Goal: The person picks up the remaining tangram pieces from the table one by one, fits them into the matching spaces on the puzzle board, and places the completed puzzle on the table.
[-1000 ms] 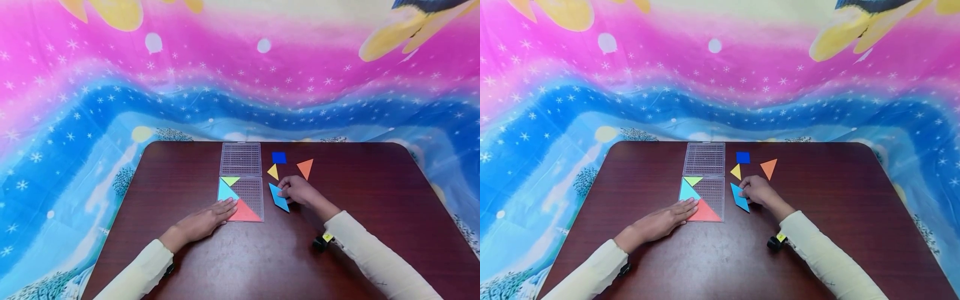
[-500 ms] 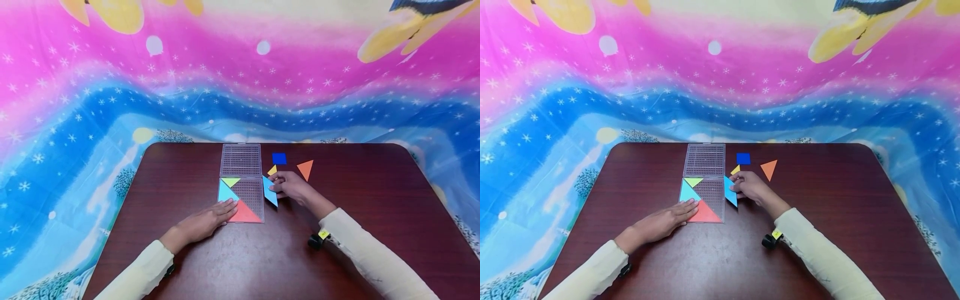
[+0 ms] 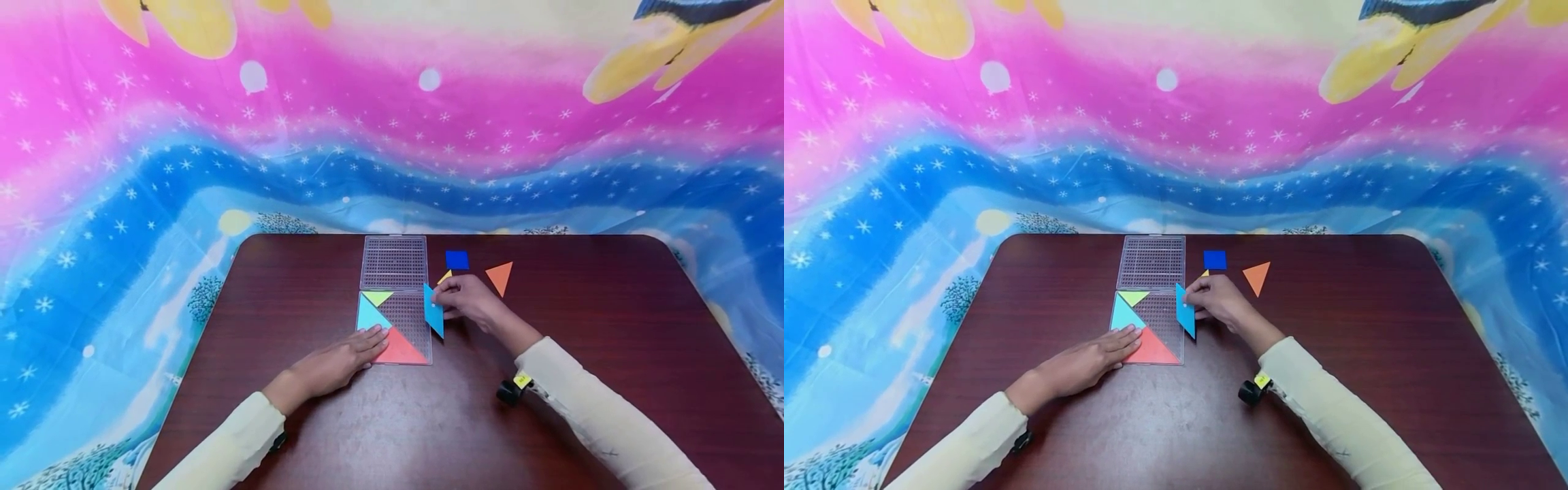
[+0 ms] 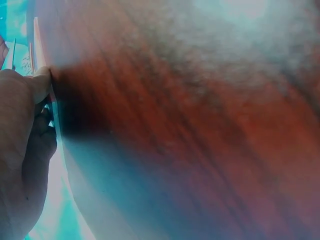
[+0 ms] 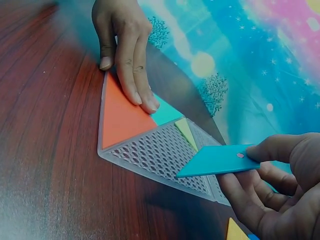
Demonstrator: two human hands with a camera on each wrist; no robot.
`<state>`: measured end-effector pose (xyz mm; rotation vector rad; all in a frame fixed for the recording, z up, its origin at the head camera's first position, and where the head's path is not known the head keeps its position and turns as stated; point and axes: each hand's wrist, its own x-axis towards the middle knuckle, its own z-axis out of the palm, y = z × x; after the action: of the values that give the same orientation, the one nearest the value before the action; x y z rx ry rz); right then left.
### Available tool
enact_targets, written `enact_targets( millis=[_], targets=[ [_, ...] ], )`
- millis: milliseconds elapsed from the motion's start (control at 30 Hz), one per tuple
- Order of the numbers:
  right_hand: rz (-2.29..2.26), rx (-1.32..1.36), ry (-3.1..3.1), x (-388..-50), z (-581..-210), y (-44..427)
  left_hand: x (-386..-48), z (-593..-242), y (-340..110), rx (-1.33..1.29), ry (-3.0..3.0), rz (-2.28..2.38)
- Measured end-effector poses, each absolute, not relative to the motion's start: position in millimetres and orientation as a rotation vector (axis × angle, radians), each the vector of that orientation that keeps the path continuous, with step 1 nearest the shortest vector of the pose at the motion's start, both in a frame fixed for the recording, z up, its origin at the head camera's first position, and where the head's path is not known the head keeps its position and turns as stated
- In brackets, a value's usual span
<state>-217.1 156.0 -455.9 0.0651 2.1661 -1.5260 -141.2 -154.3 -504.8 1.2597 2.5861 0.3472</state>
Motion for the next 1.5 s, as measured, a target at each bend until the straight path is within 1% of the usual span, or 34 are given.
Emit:
enact_targets(
  millis=[233, 633, 967, 1500],
  targets=[
    [-1.535, 0.032, 2.169, -218, -458, 152, -140, -505, -154, 1.265, 2.596, 0.33],
    [-1.515, 0.063, 2.18, -219, -457, 144, -140, -505, -154, 1.262, 2.598, 0.328],
    [-1.597, 0.048, 2.063, -221, -456, 140, -141, -506, -154, 1.28, 2.604, 0.336],
    [-1.468, 0.013, 2.122, -219, -464, 134, -141, -505, -154, 1.276, 2.595, 0.32]
  ],
)
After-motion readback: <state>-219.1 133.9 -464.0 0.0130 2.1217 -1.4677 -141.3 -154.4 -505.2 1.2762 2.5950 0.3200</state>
